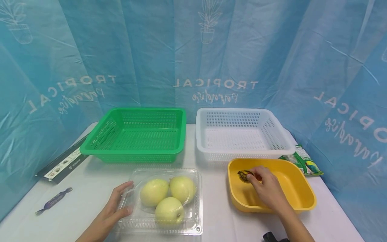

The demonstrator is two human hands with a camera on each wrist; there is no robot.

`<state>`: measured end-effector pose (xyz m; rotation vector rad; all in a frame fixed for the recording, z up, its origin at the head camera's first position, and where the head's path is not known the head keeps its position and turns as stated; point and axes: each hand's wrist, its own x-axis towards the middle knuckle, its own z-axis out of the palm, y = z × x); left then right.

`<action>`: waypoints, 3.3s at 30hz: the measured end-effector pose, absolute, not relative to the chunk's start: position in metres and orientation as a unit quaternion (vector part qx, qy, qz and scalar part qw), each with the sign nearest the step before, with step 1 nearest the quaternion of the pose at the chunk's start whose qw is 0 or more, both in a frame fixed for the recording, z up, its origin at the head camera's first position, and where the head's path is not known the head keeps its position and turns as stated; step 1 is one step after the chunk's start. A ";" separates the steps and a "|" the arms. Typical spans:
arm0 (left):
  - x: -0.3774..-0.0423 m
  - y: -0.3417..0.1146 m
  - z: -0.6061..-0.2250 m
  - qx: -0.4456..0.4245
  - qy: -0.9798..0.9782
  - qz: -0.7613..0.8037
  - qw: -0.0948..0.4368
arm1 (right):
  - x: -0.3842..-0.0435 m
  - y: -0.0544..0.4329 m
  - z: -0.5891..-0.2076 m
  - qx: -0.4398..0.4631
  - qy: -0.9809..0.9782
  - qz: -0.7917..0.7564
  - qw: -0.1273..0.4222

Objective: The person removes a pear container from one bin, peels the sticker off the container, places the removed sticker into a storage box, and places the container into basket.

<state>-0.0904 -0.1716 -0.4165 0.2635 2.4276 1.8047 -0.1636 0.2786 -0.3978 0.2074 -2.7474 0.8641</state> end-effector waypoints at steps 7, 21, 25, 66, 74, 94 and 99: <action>-0.090 -0.171 -0.415 0.083 0.799 0.593 0.056 | -0.163 0.289 -0.399 0.062 -0.949 0.286 0.117; -0.090 -0.171 -0.416 0.089 0.802 0.588 0.050 | -0.165 0.298 -0.399 0.045 -0.955 0.281 0.080; -0.091 -0.172 -0.416 0.092 0.802 0.588 0.051 | -0.166 0.298 -0.401 0.055 -0.956 0.277 0.077; -0.090 -0.172 -0.416 0.085 0.797 0.594 0.061 | -0.174 0.293 -0.406 0.055 -0.969 0.225 -0.080; -0.091 -0.172 -0.416 0.088 0.796 0.595 0.063 | -0.174 0.293 -0.408 0.045 -0.969 0.224 -0.096; -0.091 -0.172 -0.417 0.080 0.797 0.595 0.067 | -0.171 0.292 -0.411 0.048 -0.965 0.242 -0.089; -0.091 -0.172 -0.417 0.083 0.797 0.595 0.061 | -0.170 0.292 -0.411 0.046 -0.964 0.244 -0.089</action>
